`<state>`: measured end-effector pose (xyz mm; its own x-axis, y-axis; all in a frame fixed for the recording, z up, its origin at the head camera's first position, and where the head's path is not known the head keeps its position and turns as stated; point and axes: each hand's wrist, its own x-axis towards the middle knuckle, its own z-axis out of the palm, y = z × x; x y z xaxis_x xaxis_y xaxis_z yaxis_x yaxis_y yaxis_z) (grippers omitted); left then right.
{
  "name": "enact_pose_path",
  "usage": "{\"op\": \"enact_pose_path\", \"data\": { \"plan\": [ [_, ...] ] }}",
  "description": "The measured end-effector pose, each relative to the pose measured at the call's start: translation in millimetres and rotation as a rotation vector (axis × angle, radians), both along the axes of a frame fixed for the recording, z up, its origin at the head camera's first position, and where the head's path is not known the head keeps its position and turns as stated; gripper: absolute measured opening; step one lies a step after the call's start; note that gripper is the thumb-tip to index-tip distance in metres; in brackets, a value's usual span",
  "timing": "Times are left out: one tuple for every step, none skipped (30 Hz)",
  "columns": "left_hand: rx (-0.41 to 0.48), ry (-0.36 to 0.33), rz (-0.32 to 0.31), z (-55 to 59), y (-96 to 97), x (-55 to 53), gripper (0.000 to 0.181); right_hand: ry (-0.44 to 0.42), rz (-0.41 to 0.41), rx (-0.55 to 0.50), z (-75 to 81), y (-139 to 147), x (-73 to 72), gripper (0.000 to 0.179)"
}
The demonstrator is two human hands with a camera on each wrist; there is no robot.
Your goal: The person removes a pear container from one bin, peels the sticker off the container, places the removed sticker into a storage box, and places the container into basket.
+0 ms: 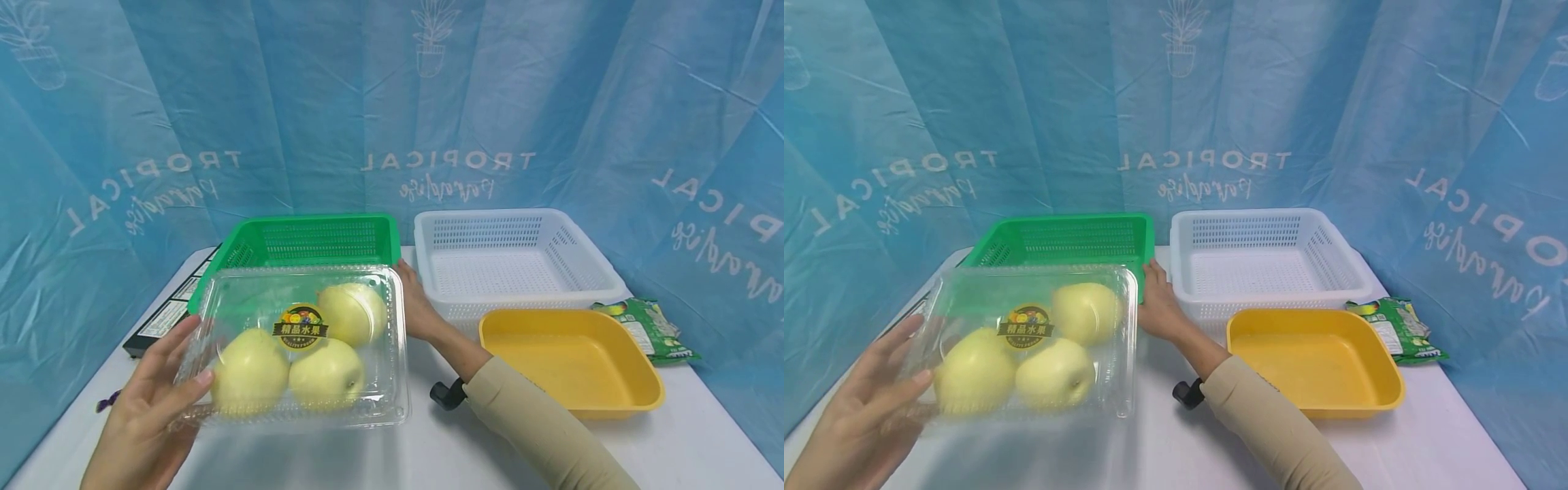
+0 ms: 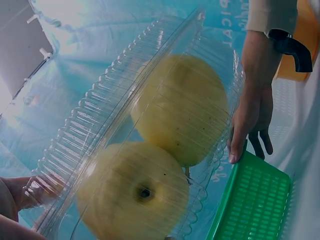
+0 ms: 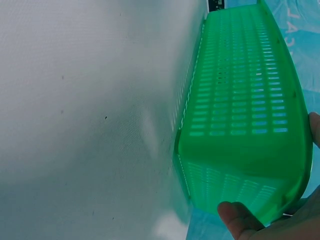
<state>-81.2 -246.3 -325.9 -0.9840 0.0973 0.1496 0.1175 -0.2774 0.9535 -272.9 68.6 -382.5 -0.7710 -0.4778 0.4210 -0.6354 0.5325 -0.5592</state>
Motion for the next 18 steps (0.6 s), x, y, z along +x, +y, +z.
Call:
{"op": "enact_pose_path", "data": {
  "plan": [
    [0.003,0.004,-0.006,-1.7,-0.5,0.6,0.067,-0.016,-0.002,-0.001,0.0,0.2,0.1,0.069],
    [0.005,0.002,-0.009,-3.4,-1.2,1.2,0.067,-0.040,-0.011,0.000,0.1,0.4,0.3,0.072],
    [0.007,0.004,-0.017,-5.4,-1.7,1.8,0.068,-0.080,-0.025,-0.011,0.4,0.5,0.9,0.076],
    [0.014,0.007,-0.026,-7.5,-2.5,2.5,0.068,-0.114,-0.037,-0.017,0.9,0.3,1.1,0.079],
    [0.011,0.004,-0.027,-9.6,-3.3,3.3,0.068,-0.151,-0.048,-0.020,1.5,0.1,1.4,0.083],
    [0.009,0.003,-0.029,-11.9,-4.1,4.0,0.068,-0.187,-0.057,-0.021,2.3,-0.3,1.8,0.087],
    [0.009,0.003,-0.030,-14.5,-4.9,4.9,0.068,-0.212,-0.070,-0.015,3.1,-0.7,2.0,0.089],
    [0.011,0.006,-0.032,-17.2,-5.6,5.6,0.069,-0.233,-0.080,-0.012,3.9,-1.2,2.2,0.090],
    [0.011,0.008,-0.033,-20.2,-6.0,6.3,0.069,-0.243,-0.087,-0.012,4.8,-1.7,2.5,0.092],
    [0.010,0.003,-0.026,-22.9,-6.4,6.9,0.069,-0.252,-0.092,-0.010,5.5,-2.0,2.8,0.092],
    [0.004,-0.007,-0.015,-25.4,-6.6,7.3,0.069,-0.260,-0.098,-0.006,6.1,-2.3,3.2,0.093],
    [-0.002,-0.018,-0.005,-28.0,-6.6,7.6,0.069,-0.259,-0.100,-0.008,6.6,-2.4,3.6,0.093],
    [-0.010,-0.037,0.010,-30.1,-6.4,7.8,0.068,-0.255,-0.106,-0.009,6.7,-2.5,3.7,0.093],
    [-0.021,-0.063,0.026,-31.8,-6.0,7.8,0.068,-0.251,-0.106,-0.013,6.7,-2.5,3.7,0.094],
    [-0.029,-0.086,0.038,-33.7,-6.0,8.0,0.068,-0.250,-0.108,-0.012,6.7,-2.4,3.9,0.094],
    [-0.040,-0.106,0.049,-35.2,-5.9,8.2,0.068,-0.251,-0.108,-0.013,6.5,-2.3,3.8,0.095],
    [-0.047,-0.128,0.056,-36.3,-5.6,8.3,0.068,-0.247,-0.108,-0.014,6.1,-2.4,3.7,0.095],
    [-0.053,-0.146,0.058,-37.4,-5.5,8.4,0.068,-0.245,-0.109,-0.021,5.5,-2.8,3.2,0.095]
  ]
}}
